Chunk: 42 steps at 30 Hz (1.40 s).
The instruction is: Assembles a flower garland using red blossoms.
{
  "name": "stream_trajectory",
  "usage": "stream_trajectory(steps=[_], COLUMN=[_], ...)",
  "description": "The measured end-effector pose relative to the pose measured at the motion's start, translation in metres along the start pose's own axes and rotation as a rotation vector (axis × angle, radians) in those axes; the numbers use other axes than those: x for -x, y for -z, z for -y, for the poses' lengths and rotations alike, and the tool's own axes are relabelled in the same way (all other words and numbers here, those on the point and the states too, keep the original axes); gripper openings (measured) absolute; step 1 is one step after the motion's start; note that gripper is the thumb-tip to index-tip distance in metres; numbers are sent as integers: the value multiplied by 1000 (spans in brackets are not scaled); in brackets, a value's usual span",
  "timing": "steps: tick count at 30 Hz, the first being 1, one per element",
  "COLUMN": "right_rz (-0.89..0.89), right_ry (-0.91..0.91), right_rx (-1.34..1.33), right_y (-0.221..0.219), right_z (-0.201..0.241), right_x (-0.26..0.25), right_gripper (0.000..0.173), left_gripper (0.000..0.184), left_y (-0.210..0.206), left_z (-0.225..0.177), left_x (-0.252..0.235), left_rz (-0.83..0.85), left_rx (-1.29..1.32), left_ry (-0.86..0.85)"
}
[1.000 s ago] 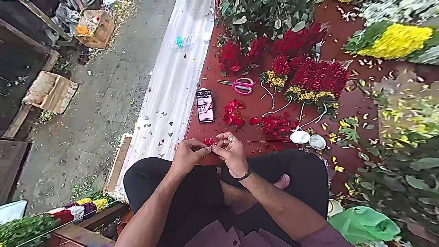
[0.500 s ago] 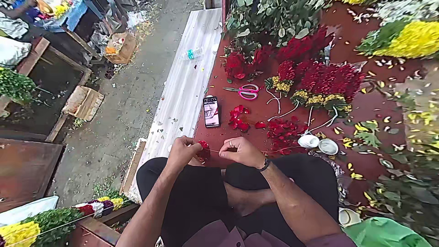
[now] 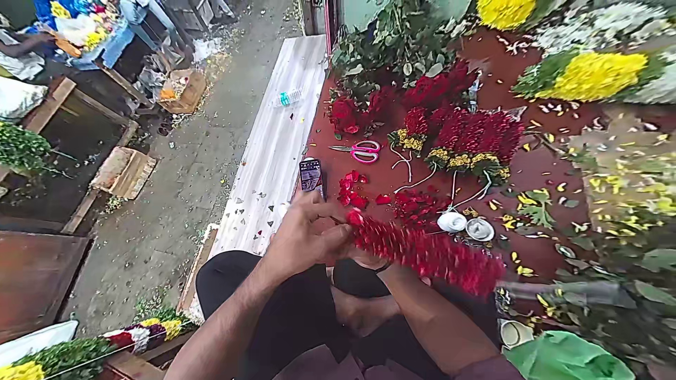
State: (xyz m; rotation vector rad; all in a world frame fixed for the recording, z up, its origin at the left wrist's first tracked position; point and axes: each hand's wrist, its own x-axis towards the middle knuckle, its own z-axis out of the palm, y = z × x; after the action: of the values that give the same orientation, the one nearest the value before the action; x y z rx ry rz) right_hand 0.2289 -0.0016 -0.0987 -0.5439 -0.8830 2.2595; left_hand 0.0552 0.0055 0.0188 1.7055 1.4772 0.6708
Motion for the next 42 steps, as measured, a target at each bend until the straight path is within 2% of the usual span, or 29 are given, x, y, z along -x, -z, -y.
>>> stream_trajectory(steps=[1,3,6,9,11,13,16,18,20,23,26,30,33,36,38,42], right_rz=[99,243,253,101,59,103,263,283,216,149,90,-89,-139,-222,-246,-405], right_ry=[87,145,203,159,104,64,26,29,6,-138,-240,-196,-192,-158,-137,-43], right_rx=[25,93,264,434,498,545,585,580,563,582,820,1187,1284,1313,1259,1118], right_y=[6,9,19,28,29,24,12,11,20,44,72,98,108,131,137,156], right_z=[-7,-3,11,12,6,1,0,0,0,-7,-21,-57,-83,-96,-81,-36], right_x=[-2,-6,-13,-19,-21,-20,-17,-16,-17,-23,-50,-111,-153,-184,-185,-151], right_gripper=[17,12,10,10,11,12,13,13,11,15,29,55,65,66,68,37], left_gripper=[14,14,15,16,18,20,21,20,19,18,18,17,16,15,15,14], left_y=[-2,-3,5,16,23,28,27,26,24,17,13,8,10,13,12,10], left_z=[5,20,50,79,90,96,105,111,113,121,129,136,139,144,146,140], left_x=[1,5,15,31,42,54,67,72,74,72,72,78,81,84,85,86], left_rz=[-67,-157,-166,-96,0,98,125,151,188,183,166,173,141,103,91,90], left_rx=[-64,-142,-202,-269,-252,-181,-88,-64,-36,-51,-55,-53,-65,-84,-98,-106], left_ry=[21,74,178,302,375,432,471,454,436,411,414,425,430,426,419,388])
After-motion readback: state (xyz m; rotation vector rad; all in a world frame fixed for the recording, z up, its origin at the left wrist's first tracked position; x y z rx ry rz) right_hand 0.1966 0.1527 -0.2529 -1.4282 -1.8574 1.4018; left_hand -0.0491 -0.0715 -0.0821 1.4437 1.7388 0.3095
